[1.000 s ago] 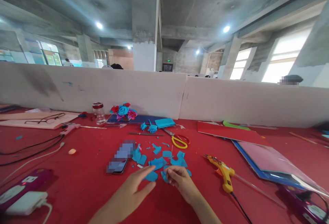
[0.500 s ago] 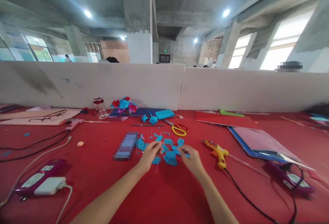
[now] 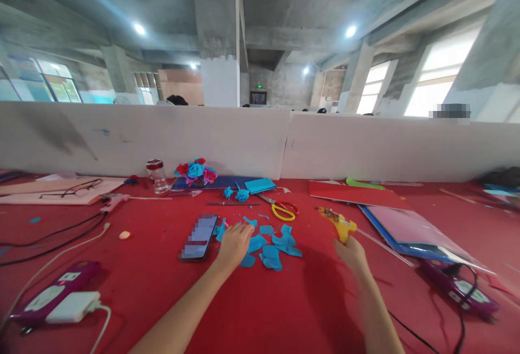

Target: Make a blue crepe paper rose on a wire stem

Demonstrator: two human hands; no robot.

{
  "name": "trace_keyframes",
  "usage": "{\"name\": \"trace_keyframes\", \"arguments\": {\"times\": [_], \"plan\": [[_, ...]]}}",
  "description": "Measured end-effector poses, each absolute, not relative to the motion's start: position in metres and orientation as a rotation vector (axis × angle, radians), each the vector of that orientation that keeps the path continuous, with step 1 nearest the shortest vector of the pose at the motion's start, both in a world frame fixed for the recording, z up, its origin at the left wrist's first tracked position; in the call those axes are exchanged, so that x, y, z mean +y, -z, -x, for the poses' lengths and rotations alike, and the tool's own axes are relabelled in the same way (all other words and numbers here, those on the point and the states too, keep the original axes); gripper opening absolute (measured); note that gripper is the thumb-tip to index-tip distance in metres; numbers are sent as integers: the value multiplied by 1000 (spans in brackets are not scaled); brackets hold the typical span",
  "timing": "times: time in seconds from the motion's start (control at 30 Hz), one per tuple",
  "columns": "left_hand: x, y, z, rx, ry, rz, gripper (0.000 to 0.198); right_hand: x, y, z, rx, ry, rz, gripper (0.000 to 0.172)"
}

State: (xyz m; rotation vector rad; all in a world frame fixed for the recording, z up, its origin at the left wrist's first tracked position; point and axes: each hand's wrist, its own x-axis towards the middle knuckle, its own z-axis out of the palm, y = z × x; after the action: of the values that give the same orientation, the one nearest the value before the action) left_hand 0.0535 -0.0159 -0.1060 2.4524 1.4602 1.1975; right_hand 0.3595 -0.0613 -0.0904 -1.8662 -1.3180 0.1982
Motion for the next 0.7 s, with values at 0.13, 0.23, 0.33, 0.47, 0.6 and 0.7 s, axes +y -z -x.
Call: {"name": "trace_keyframes", "arguments": {"times": [0.13, 0.23, 0.33, 0.47, 0.6, 0.7], "plan": [[-14, 101, -48, 1542, -1234, -2508, 19, -51, 87, -332, -1365, -690, 1645, 28], [-14, 97, -44, 1637, -1317, -2474, 20, -36, 93, -309, -1192, -1101, 1397, 32], [-15, 96, -44, 1688, -1396, -2460, 21, -23, 104, -291, -1166, -1183, 1317, 33], [-17, 97, -46, 1616, -1416, -2494, 22, -22, 116, -281, -1188, -1281, 1236, 34], [-19, 97, -46, 1525, -1425, -2479, 25, -33, 122, -277, -1211, -1355, 1202, 33], [-18, 99, -46, 1451, -1438, -2458, 26, -36, 124, -274, -1216, -1372, 1207, 32]]}}
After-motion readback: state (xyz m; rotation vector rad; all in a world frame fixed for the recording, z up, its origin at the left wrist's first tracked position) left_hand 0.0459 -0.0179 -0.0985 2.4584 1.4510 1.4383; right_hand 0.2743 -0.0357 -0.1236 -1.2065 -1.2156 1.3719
